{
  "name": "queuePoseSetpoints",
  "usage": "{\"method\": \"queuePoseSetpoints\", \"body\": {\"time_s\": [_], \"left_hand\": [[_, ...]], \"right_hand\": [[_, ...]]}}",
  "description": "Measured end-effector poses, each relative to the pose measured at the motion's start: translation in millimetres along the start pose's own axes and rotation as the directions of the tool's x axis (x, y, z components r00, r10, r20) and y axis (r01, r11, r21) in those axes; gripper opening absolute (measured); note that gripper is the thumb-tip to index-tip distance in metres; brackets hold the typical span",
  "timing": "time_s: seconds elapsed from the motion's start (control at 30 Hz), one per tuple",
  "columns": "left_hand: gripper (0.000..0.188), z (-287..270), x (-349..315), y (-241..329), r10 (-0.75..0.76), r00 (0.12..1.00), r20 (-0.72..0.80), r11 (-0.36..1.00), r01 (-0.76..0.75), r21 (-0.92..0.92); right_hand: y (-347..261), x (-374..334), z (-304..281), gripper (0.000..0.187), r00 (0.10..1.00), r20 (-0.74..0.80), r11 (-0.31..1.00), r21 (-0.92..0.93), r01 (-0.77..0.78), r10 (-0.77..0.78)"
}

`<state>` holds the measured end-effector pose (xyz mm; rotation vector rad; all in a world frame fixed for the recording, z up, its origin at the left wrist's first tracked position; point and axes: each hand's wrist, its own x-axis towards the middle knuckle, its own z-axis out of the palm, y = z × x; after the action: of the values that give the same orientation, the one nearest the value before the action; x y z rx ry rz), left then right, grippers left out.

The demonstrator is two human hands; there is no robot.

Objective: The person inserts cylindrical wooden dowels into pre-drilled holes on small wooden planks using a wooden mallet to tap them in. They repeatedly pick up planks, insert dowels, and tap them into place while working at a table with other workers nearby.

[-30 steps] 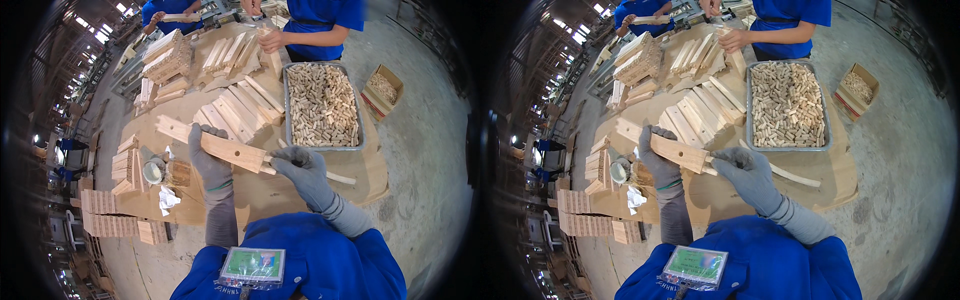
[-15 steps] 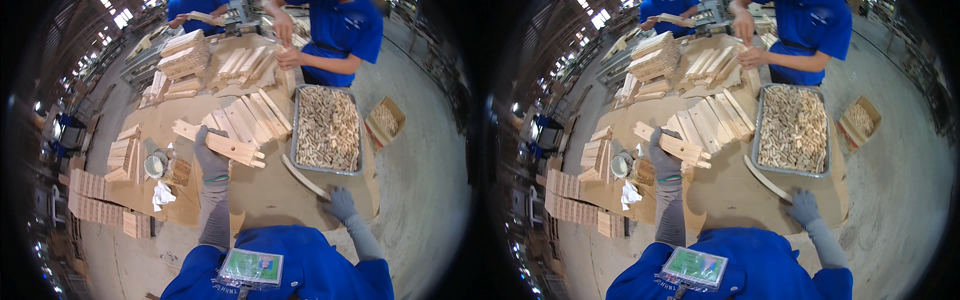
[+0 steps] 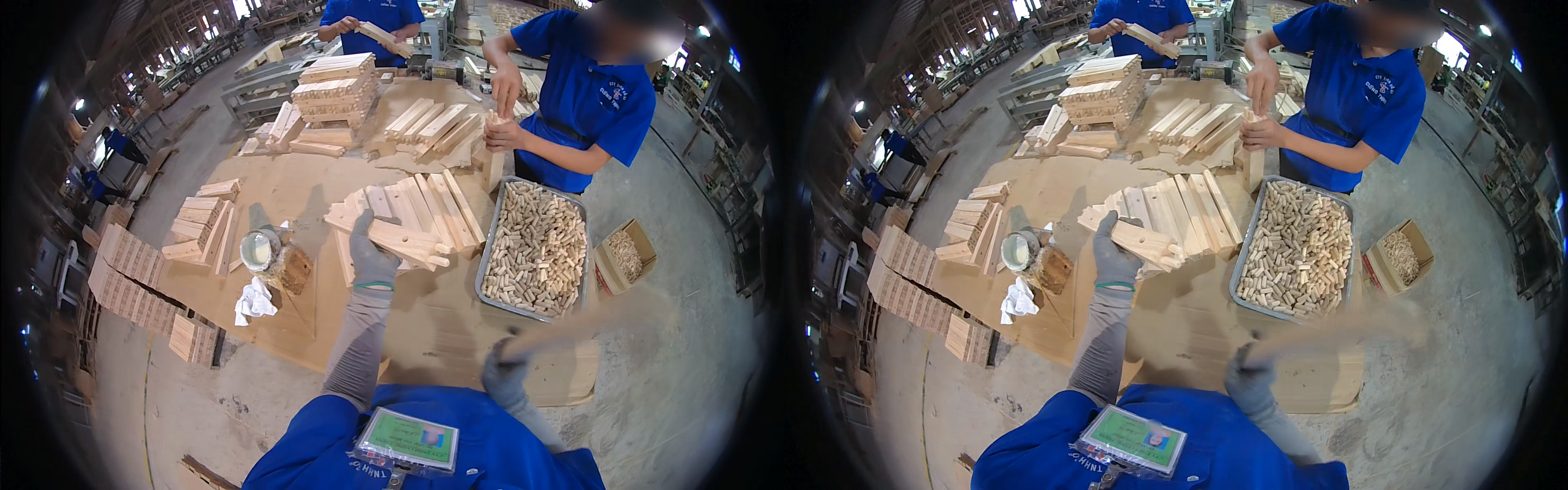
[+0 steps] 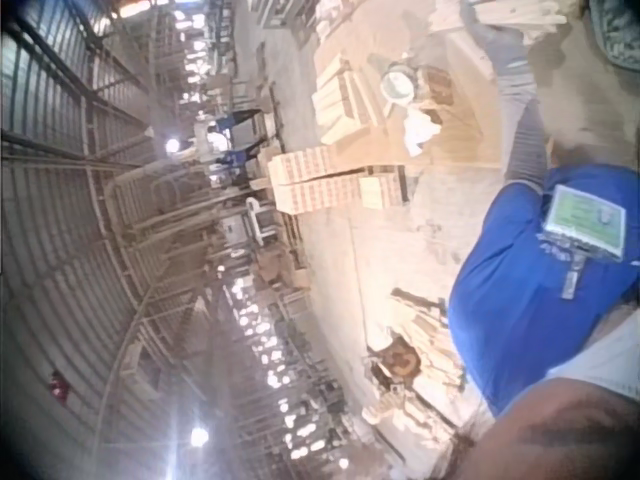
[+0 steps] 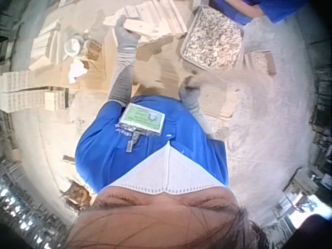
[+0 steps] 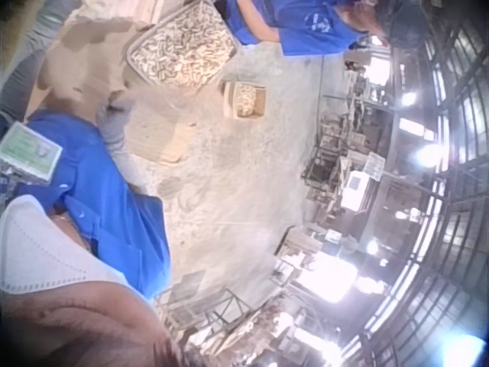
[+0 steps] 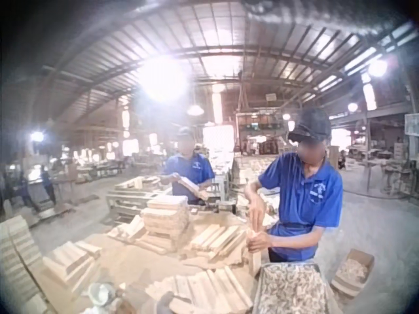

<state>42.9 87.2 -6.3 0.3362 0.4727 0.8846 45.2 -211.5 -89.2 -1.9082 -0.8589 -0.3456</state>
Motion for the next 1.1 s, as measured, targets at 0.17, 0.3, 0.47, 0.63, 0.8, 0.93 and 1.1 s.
{"method": "queuePoseSetpoints", "body": {"time_s": [0.17, 0.3, 0.47, 0.63, 0.8, 0.93, 1.1], "left_hand": [[0.021, -8.3, 8.2, -7.7, 0.059, 0.998, -0.026, 0.998, -0.059, 0.023], [0.019, -6.7, 16.8, -7.4, -0.018, 1.000, 0.014, 0.999, 0.019, -0.041], [0.022, -15.9, 24.0, -26.0, -0.039, 0.999, 0.028, 0.995, 0.036, 0.095], [0.026, -13.6, 87.0, -14.8, -0.270, 0.962, 0.037, 0.947, 0.259, 0.189], [0.025, -26.4, 204.1, -13.7, -0.401, 0.898, 0.180, 0.743, 0.204, 0.638], [0.045, 27.9, 281.7, -22.2, -0.351, 0.878, 0.325, 0.462, -0.139, 0.876], [0.065, 44.3, 403.0, 9.1, -0.008, 0.850, 0.526, 0.529, -0.443, 0.724]], "right_hand": [[-9.2, 16.9, 9.8, 0.052, 0.975, 0.137, 0.959, -0.204, 0.198, -0.173], [6.3, 13.2, 22.8, 0.064, 0.983, 0.065, 0.972, -0.150, 0.180, -0.172], [13.3, 19.0, 32.7, 0.061, 0.942, 0.305, 0.924, -0.300, 0.235, -0.140], [39.2, -12.8, 9.7, 0.059, 0.824, 0.507, 0.925, -0.377, -0.055, 0.255], [47.3, -9.5, -1.0, 0.059, 0.591, 0.679, 0.862, -0.503, -0.056, 0.435], [52.2, -8.1, 5.9, 0.068, 0.463, 0.707, 0.832, -0.536, -0.143, 0.535], [58.9, -6.7, 10.5, 0.064, 0.526, 0.707, 0.856, -0.509, -0.086, 0.473]]}}
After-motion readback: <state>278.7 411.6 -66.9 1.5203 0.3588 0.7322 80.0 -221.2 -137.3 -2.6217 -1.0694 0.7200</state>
